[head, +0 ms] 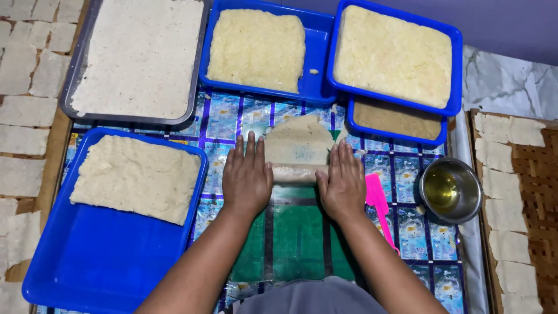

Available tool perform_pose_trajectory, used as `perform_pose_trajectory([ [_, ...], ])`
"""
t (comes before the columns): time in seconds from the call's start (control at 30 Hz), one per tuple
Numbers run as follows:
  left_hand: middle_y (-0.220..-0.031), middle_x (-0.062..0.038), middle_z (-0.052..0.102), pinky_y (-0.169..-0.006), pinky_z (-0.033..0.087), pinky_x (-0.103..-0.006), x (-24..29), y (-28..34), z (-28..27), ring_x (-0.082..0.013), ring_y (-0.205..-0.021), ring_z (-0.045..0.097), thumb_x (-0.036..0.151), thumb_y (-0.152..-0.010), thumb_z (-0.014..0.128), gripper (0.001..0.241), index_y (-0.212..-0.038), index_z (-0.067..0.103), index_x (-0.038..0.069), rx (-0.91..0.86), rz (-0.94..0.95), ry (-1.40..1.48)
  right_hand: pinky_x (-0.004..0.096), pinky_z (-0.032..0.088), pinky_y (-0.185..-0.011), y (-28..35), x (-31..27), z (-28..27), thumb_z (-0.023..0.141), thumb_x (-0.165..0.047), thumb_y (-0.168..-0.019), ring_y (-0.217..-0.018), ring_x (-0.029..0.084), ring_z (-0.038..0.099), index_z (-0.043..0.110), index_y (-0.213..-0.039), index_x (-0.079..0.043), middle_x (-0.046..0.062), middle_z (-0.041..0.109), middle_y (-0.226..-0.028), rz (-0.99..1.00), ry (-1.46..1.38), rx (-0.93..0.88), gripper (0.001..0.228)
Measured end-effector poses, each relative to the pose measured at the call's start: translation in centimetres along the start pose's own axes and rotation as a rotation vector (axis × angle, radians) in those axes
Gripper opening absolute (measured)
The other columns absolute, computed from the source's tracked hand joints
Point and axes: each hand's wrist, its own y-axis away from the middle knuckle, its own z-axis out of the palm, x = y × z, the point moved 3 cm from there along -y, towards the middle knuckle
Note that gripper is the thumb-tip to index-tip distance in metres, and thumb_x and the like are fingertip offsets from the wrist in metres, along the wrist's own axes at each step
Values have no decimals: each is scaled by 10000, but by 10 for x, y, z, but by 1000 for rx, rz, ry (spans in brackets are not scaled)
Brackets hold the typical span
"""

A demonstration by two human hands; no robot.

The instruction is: Rolling out dough into thin sheets and cutting it into rectangular portions for further preparation.

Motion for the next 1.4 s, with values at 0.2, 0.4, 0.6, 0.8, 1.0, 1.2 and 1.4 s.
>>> perform_pose_trajectory([
  [0.2, -1746, -125, 71, -1279, -32, -551, -15, -97, -2, -324, -1613, 35, 318, -1054, 286, 654, -1663, 205, 95, -223, -161, 22, 641, 68, -1235, -88, 27, 31, 412, -427, -1030, -1603, 322, 83, 231, -1645, -66, 176, 108, -1730, 193, -42, -265, 735],
  [0.4, -1724, -161, 185, -1266, 17, -546, -2, -53, -18, -341, -1597, 129, 254, -1044, 293, 628, -1647, 242, 86, -207, -119, 55, 597, 226, -1191, -47, 15, 22, 459, -380, -1063, -1541, 364, 304, 418, -1574, -38, 236, 316, -1661, 47, 35, -120, 616],
  [0.6, -1736, -195, 30, -1250, -119, -582, -17, -83, -24, -349, -1607, -24, 224, -989, 431, 742, -1658, 163, 46, -258, -174, 23, 714, 105, -1184, -68, 40, 25, 438, -525, -1054, -1455, 293, 453, 427, -1580, -162, 142, 348, -1664, 221, -51, -345, 640],
  [0.8, -1743, -140, -58, -1255, -154, -575, -17, -93, -16, -308, -1605, -106, 291, -1033, 313, 707, -1673, 86, 95, -329, -209, 26, 635, 127, -1227, -85, 29, 31, 376, -363, -1057, -1590, 305, 167, 316, -1634, -157, 154, 167, -1723, 150, -32, -338, 616],
  [1.0, -1749, -123, 35, -1265, -105, -561, -8, -56, -20, -302, -1612, -7, 236, -988, 289, 698, -1661, 166, 96, -350, -170, 64, 549, 251, -1179, -41, 19, 24, 411, -414, -1071, -1524, 301, 360, 553, -1520, -189, 129, 372, -1668, 68, 85, -174, 522],
  [1.2, -1736, -124, 161, -1270, -29, -550, -4, -14, -20, -313, -1600, 115, 345, -1030, 276, 643, -1623, 309, 101, -267, -93, 5, 536, 376, -1096, -10, 8, 6, 433, -452, -1080, -1448, 372, 445, 482, -1557, -145, 179, 430, -1616, -59, 53, -72, 569],
  [1.4, -1674, -187, 304, -1266, 88, -561, 5, 50, -21, -374, -1553, 245, 413, -1056, 410, 618, -1583, 375, 92, -96, 36, 5, 564, 347, -1130, 41, -6, -20, 504, -360, -1043, -1436, 422, 427, 371, -1608, -108, 211, 430, -1595, -73, -59, -96, 634],
])
